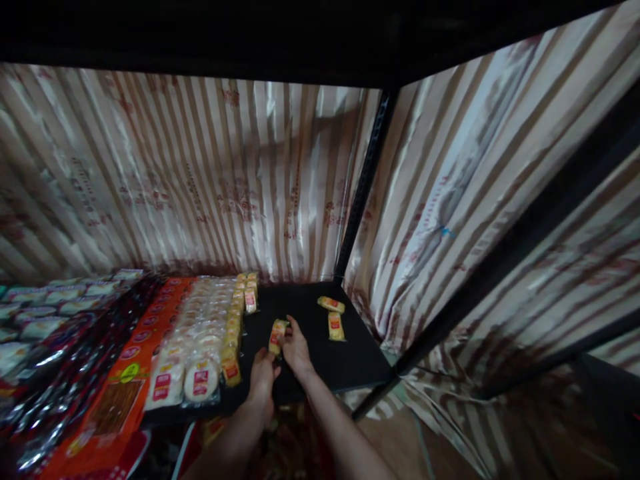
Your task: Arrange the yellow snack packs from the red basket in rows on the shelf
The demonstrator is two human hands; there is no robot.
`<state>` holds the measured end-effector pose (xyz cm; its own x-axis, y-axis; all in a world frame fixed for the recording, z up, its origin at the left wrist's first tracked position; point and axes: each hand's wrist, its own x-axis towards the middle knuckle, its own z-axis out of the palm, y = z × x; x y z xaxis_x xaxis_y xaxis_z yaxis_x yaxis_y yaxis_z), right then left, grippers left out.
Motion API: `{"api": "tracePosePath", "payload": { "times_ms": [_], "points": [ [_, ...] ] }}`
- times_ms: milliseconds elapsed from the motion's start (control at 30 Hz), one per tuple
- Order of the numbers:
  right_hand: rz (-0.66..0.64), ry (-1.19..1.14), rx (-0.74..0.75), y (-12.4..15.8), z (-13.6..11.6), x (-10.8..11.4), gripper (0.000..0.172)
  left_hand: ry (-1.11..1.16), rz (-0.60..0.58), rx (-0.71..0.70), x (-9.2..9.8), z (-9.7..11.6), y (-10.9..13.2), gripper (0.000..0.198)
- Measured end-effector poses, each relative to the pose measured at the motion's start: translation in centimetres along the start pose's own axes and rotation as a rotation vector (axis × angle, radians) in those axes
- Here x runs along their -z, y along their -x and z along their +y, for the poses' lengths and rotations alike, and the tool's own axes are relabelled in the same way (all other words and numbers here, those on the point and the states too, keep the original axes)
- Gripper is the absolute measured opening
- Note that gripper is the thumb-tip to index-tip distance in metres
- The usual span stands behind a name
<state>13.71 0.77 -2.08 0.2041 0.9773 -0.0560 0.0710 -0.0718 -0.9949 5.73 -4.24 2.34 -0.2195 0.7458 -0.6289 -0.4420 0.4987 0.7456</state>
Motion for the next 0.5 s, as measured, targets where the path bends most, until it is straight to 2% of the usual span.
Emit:
{"api": "tracePosePath", "payload": {
  "times_ms": [200, 333, 500],
  "points": [
    [-0.003, 0.278, 0.141, -4.5, -0.2, -4.5, 0.020, 0.103, -0.017, -0.052, 0.2, 2.1, -1.3, 0.038],
    [0.016, 0.351, 0.197, -6.2, -0.4, -6.9, 0.027, 0.178, -0.007, -0.083, 0.2, 3.4, -2.4, 0.041],
    [0.047, 0.395, 0.246, -7.4, -0.8, -8.5, 0.035, 0.224, -0.045, -0.077, -0.1, 4.5, -3.6, 0.046]
  ]
}}
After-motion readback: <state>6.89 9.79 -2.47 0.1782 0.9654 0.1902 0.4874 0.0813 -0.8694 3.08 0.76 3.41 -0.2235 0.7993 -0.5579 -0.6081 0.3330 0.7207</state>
